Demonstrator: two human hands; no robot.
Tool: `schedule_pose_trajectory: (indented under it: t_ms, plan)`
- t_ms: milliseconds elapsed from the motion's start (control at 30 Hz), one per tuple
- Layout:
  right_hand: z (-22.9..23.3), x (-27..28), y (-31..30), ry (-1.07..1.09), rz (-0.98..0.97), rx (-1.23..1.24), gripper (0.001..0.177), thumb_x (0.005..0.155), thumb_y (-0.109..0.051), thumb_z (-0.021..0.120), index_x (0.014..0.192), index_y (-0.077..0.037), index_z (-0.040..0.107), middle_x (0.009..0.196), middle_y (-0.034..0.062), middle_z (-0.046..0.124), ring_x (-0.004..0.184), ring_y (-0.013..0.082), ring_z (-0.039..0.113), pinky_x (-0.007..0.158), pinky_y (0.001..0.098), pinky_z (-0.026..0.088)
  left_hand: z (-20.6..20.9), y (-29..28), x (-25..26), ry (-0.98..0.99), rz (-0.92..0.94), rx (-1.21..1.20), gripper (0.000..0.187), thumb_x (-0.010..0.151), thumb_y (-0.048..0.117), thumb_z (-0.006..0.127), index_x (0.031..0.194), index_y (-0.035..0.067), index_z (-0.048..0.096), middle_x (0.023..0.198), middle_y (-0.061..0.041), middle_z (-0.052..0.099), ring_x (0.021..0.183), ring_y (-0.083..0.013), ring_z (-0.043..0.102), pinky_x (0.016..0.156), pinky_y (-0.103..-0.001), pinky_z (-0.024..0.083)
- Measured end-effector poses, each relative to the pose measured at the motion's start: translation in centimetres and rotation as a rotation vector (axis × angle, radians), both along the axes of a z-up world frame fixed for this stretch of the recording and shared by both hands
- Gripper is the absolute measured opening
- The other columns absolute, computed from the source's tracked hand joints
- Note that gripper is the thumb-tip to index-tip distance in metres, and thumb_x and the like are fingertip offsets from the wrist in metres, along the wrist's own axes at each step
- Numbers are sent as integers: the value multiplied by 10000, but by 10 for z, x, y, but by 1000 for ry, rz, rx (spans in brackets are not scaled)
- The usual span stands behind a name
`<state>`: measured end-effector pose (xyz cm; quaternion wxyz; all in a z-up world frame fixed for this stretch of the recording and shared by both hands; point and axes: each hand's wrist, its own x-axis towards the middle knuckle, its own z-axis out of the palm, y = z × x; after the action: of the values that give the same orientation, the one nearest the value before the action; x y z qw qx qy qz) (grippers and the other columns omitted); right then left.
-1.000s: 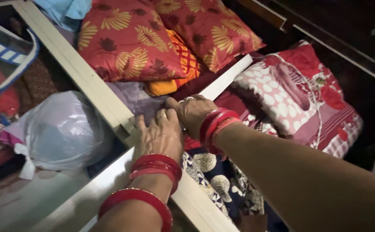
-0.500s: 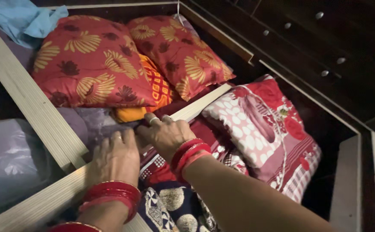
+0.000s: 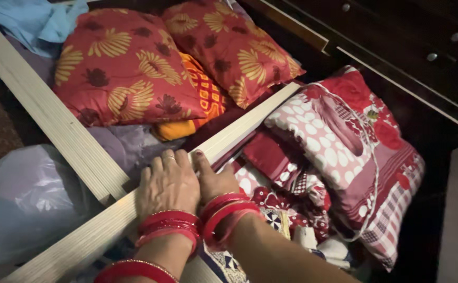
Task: The person opens a dark brown storage chest and removes a light-colored wooden slat. They then place the slat across the interior of the chest to create a divider, adjusting it into position. The person repeats this process with a second slat, arranging both to form a cross-shaped divider within the chest.
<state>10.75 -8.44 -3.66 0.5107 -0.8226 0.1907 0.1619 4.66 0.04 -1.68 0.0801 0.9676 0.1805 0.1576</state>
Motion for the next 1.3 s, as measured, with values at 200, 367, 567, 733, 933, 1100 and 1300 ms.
schedule_pose_trajectory:
  t_ms: [200, 367, 567, 733, 933, 1100, 1300]
  plan:
    - [-19, 35, -9, -53, 164, -33, 537, 868, -489, 698, 1123, -26, 797, 971, 191, 786, 900, 279, 739, 842, 382, 539, 2, 17, 16, 196, -43, -198, 224, 962, 177, 491, 1164, 108, 561, 1142, -137, 687, 1053, -330, 691, 867, -479, 534]
    - [-4, 71, 6, -132, -25, 239, 439, 805, -300, 826, 1002, 83, 742, 813, 151, 734, 703, 276, 690, 630, 413, 552, 28, 38, 22, 148, -54, -414, 249, 972, 102, 460, 1212, 106, 530, 1139, -211, 673, 1038, -416, 680, 855, -530, 534]
    - [26, 118, 10, -328, 16, 325, 351, 823, -282, 770, 1066, -31, 737, 833, 99, 733, 672, 188, 659, 581, 367, 544, 16, 51, 13, -234, -190, -117, 528, 779, 101, 527, 1302, 33, 513, 1194, -267, 650, 1177, -424, 623, 1066, -501, 409]
    - [16, 94, 1, -17, -56, 456, 373, 805, -182, 840, 1098, 24, 736, 923, 119, 722, 747, 218, 670, 664, 385, 599, -1, 35, 30, 30, -125, -186, 263, 933, 142, 473, 1171, 47, 533, 1281, -277, 612, 1237, -378, 599, 1154, -416, 358]
    - [-20, 91, -24, 164, -52, 486, 398, 866, -260, 802, 1109, 30, 675, 960, 152, 702, 810, 282, 703, 699, 441, 622, -8, 24, 19, 177, -148, -128, 178, 965, 213, 483, 1092, 95, 525, 1102, -150, 661, 1067, -319, 658, 994, -431, 476]
    - [-32, 105, -14, -197, 456, -211, 442, 1029, -429, 610, 1150, -17, 716, 976, 141, 701, 910, 308, 730, 783, 437, 568, 2, 22, 21, 116, -97, -3, 144, 919, 174, 516, 1060, 147, 522, 1068, -70, 646, 1034, -241, 647, 899, -408, 489]
    - [5, 86, -9, -6, 315, -83, 490, 904, -346, 742, 1226, 11, 645, 1000, 139, 719, 924, 301, 721, 740, 435, 626, -4, 22, 23, 73, -122, -22, 228, 828, 177, 536, 1052, 134, 524, 1068, -76, 632, 1008, -235, 635, 875, -400, 480]
